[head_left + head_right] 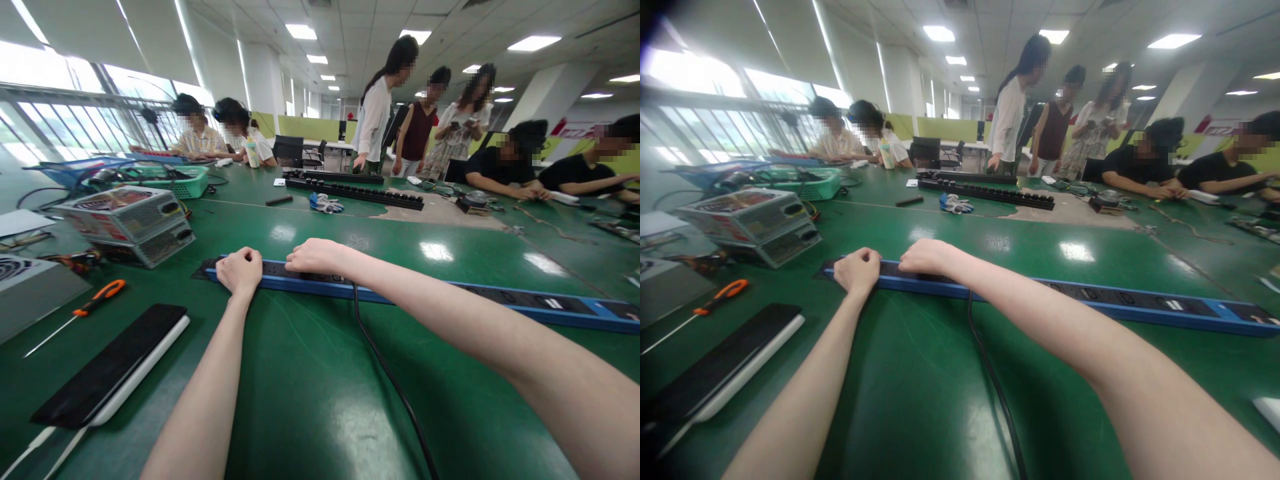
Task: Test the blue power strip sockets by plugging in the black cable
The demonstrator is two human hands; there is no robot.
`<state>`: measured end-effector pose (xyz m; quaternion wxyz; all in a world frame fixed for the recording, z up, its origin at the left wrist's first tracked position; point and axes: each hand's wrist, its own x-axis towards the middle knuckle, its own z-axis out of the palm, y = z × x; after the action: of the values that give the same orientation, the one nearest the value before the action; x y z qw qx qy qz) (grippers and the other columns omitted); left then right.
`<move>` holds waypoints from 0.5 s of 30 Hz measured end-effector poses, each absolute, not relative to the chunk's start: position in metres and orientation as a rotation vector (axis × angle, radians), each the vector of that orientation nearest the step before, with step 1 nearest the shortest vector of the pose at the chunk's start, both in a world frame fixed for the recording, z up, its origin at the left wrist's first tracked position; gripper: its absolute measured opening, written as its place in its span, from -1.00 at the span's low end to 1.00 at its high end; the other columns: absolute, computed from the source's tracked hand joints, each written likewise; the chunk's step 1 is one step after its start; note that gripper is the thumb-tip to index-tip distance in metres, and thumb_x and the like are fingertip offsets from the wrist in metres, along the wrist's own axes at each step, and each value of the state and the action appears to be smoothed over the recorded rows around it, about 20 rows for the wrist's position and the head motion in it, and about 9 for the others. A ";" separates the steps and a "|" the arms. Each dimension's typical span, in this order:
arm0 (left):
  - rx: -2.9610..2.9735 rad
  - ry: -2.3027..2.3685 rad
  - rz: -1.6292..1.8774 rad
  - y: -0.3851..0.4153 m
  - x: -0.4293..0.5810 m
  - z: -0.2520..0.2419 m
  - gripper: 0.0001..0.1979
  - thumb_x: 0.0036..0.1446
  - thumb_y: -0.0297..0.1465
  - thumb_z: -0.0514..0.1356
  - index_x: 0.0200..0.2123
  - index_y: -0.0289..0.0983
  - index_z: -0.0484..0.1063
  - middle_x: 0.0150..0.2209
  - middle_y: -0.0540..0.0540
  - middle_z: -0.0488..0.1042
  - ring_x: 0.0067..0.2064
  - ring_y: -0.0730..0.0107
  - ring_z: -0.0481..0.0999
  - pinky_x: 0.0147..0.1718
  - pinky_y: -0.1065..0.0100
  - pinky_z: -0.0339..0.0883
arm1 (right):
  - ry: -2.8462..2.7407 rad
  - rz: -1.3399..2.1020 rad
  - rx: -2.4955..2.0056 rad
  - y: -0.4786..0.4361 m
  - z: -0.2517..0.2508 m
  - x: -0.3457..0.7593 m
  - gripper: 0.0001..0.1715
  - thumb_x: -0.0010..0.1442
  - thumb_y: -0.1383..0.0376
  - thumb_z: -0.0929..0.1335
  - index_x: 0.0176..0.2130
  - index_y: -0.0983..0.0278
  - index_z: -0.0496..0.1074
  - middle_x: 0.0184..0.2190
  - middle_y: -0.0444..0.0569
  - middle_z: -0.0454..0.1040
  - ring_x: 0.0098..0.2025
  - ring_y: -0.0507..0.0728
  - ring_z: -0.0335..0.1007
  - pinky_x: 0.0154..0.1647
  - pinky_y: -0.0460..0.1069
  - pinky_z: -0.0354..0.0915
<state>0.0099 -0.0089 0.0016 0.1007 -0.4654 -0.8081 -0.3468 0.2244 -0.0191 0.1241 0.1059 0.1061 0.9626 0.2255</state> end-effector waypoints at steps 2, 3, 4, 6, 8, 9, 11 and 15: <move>-1.378 -2.384 -1.030 -0.009 0.010 0.002 -0.60 0.27 -0.20 0.03 -0.18 -0.16 0.67 -0.24 -0.26 0.62 -0.15 0.03 0.48 -0.08 0.12 0.17 | 2.833 0.665 0.308 -0.019 0.125 0.224 -0.81 0.40 0.41 0.33 -0.04 0.29 0.51 -0.09 0.07 0.62 -0.08 0.15 0.59 -0.24 0.00 0.38; -1.380 -2.384 -1.030 -0.009 0.010 0.002 -0.60 0.27 -0.20 0.04 -0.18 -0.16 0.67 -0.24 -0.26 0.62 -0.15 0.02 0.48 -0.08 0.11 0.17 | 2.831 0.675 0.299 -0.020 0.125 0.224 -0.81 0.40 0.41 0.33 -0.04 0.29 0.52 -0.09 0.08 0.62 -0.09 0.16 0.59 -0.24 0.00 0.39; -1.381 -2.386 -1.030 -0.009 0.010 0.002 -0.60 0.27 -0.19 0.04 -0.18 -0.16 0.67 -0.24 -0.27 0.62 -0.15 0.02 0.48 -0.08 0.11 0.18 | 2.830 0.687 0.288 -0.020 0.125 0.224 -0.81 0.40 0.41 0.32 -0.05 0.29 0.52 -0.09 0.08 0.63 -0.08 0.16 0.59 -0.24 0.01 0.39; -1.384 -2.390 -1.031 -0.010 0.010 0.002 -0.60 0.27 -0.20 0.04 -0.17 -0.16 0.67 -0.23 -0.27 0.62 -0.15 0.02 0.49 -0.07 0.11 0.18 | 2.828 0.695 0.285 -0.022 0.126 0.223 -0.80 0.41 0.42 0.31 -0.06 0.30 0.52 -0.09 0.08 0.63 -0.07 0.16 0.59 -0.23 0.00 0.39; -1.384 -2.394 -1.033 -0.010 0.010 0.003 -0.61 0.27 -0.21 0.04 -0.17 -0.15 0.67 -0.24 -0.26 0.62 -0.14 0.02 0.49 -0.07 0.11 0.18 | 2.816 0.682 0.310 -0.023 0.127 0.222 -0.80 0.40 0.42 0.31 -0.05 0.29 0.52 -0.08 0.08 0.63 -0.07 0.15 0.59 -0.23 -0.01 0.39; -1.386 -2.394 -1.033 -0.010 0.010 0.003 -0.61 0.26 -0.21 0.04 -0.17 -0.15 0.67 -0.24 -0.26 0.62 -0.14 0.02 0.49 -0.06 0.11 0.18 | 2.807 0.677 0.318 -0.023 0.126 0.222 -0.80 0.40 0.42 0.32 -0.04 0.29 0.52 -0.07 0.07 0.63 -0.07 0.15 0.59 -0.24 0.00 0.39; -1.386 -2.392 -1.033 -0.011 0.010 0.003 -0.62 0.26 -0.22 0.04 -0.17 -0.15 0.67 -0.24 -0.26 0.62 -0.13 0.01 0.49 -0.06 0.10 0.18 | 2.799 0.688 0.298 -0.022 0.125 0.221 -0.79 0.39 0.42 0.32 -0.04 0.29 0.52 -0.07 0.07 0.63 -0.08 0.17 0.59 -0.26 0.01 0.39; -1.378 -2.394 -1.022 -0.009 0.009 0.002 -0.60 0.27 -0.20 0.04 -0.16 -0.17 0.67 -0.23 -0.27 0.61 -0.13 0.01 0.48 -0.06 0.10 0.18 | 2.828 0.735 0.239 -0.020 0.120 0.220 -0.80 0.40 0.42 0.31 -0.08 0.31 0.53 -0.14 0.08 0.64 -0.10 0.17 0.59 -0.23 0.02 0.40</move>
<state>0.0091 -0.0093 0.0018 0.0980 -0.4658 -0.8088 -0.3453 0.2199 -0.0205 0.1201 0.1045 0.0810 0.9593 0.2494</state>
